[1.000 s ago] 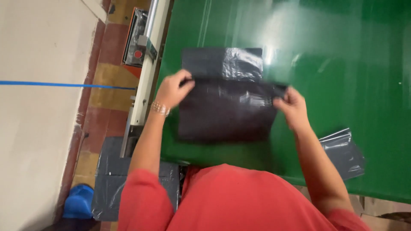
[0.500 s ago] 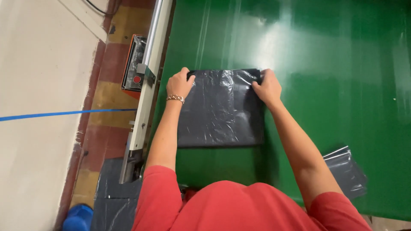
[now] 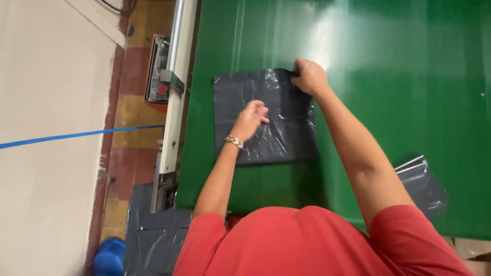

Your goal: Folding and stacking plastic bags from a conveyor belt into a crate.

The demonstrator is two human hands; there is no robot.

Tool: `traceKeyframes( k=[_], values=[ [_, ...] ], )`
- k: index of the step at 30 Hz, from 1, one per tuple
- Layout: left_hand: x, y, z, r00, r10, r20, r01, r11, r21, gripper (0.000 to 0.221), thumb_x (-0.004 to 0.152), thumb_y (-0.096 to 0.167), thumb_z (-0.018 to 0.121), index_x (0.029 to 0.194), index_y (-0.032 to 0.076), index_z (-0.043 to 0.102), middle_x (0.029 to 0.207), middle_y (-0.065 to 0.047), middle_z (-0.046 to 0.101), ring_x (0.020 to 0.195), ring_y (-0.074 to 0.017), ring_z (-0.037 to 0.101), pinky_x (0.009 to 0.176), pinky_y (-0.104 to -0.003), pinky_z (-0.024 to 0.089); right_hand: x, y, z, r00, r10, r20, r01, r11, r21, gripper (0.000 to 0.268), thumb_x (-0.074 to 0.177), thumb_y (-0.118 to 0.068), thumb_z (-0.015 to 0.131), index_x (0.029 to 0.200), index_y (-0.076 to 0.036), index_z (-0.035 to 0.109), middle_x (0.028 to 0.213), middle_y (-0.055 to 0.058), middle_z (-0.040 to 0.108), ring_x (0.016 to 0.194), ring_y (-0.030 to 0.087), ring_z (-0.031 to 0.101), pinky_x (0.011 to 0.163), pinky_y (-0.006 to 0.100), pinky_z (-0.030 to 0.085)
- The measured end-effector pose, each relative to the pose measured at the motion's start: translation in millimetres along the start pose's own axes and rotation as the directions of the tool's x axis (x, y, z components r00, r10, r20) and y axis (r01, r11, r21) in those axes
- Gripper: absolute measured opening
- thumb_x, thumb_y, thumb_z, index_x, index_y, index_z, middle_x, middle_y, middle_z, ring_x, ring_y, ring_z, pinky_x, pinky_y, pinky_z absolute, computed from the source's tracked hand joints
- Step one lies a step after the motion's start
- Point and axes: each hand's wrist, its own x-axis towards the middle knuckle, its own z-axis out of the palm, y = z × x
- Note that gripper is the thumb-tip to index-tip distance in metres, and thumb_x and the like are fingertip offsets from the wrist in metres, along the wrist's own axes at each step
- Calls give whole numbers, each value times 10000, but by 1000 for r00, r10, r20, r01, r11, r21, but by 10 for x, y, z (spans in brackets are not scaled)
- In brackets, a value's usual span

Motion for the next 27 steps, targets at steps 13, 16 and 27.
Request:
traceKeyframes(
  k=[13,16,27],
  values=[
    [-937,-615,-1038,918,-395,-38,168,473,-865,843,852,784,460,1240,49,603,1285,-221,652,1180,-387,644,1048,-539,484,-2698,-685,-308,775,-209,-596,396,896,201,260,748,-63,804,888,-273,739,949,-103,731,1012,183,622,931,347,448],
    [-712,-1254,-1322,948,-297,-117,128,688,-715,499,1033,524,470,1279,123,636,1188,-72,704,1068,-227,706,933,-394,594,-2816,-700,-225,768,-236,-595,385,913,135,261,698,-60,788,848,-265,729,924,-106,731,1008,186,640,910,378,472],
    [-1913,431,-500,819,568,85,-82,-30,996,766,724,671,718,1277,162,570,1506,-93,467,1429,-323,398,1118,-550,351,-2984,-684,-50,754,-312,-578,385,923,3,213,721,-68,767,844,-232,706,939,-79,694,1049,197,626,910,375,497]
  ],
)
